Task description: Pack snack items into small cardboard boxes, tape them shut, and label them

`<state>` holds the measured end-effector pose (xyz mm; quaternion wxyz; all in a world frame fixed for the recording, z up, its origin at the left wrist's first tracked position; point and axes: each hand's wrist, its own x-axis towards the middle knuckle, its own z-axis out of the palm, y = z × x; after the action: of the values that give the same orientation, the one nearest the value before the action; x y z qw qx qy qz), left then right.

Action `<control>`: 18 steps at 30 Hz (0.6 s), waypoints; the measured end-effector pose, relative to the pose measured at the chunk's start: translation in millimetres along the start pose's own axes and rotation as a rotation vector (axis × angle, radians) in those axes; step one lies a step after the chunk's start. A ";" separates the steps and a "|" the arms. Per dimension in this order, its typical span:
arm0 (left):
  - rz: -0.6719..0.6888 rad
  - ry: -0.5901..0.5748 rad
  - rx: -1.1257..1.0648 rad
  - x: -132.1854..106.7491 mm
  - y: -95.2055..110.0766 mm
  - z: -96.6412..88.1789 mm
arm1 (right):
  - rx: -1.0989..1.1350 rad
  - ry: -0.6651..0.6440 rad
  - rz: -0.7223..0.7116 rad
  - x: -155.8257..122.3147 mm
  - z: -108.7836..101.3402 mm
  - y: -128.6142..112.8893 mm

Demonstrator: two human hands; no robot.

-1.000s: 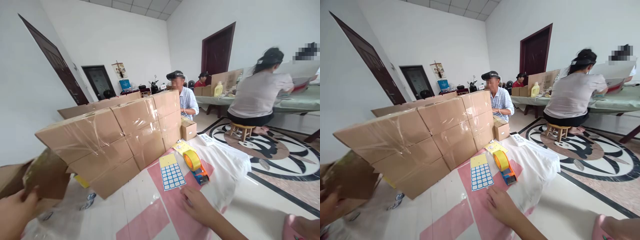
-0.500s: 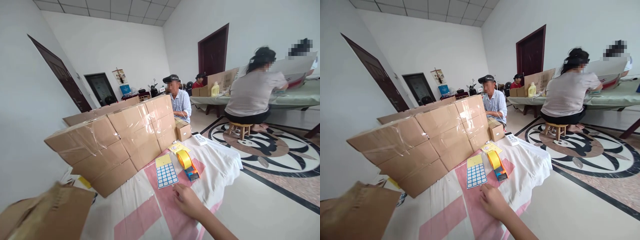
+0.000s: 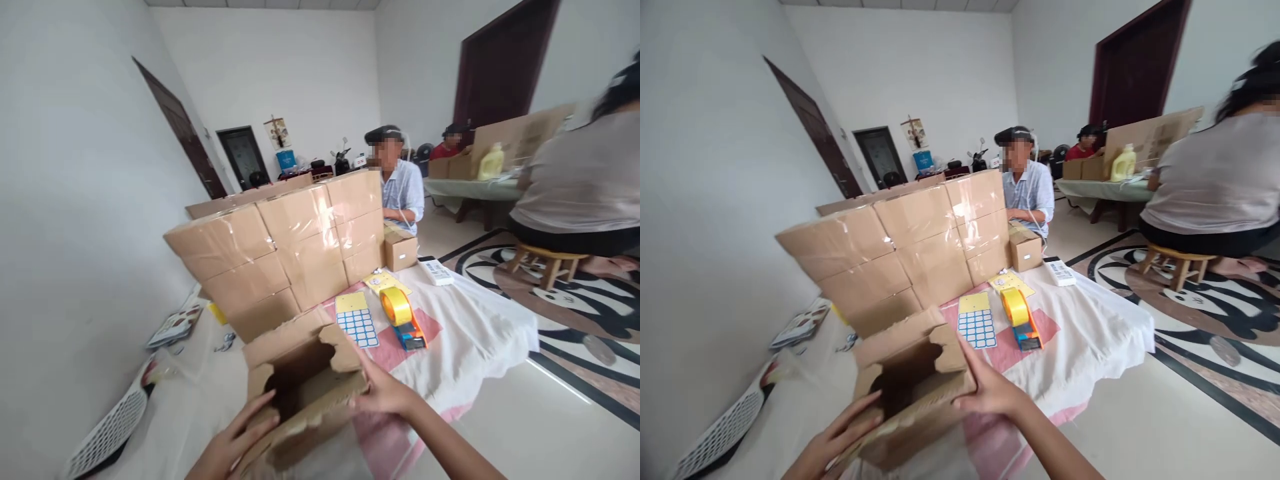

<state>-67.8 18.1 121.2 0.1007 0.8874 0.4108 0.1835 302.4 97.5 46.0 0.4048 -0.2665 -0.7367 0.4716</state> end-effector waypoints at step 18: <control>-0.420 0.811 -0.352 10.3 -30.6 76.8 | -0.080 0.215 -0.040 0.2 5.0 7.4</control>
<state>-51.4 43.5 43.6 0.1158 0.6119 0.5498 0.5566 298.2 98.4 38.2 0.4798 -0.3169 -0.7125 0.4022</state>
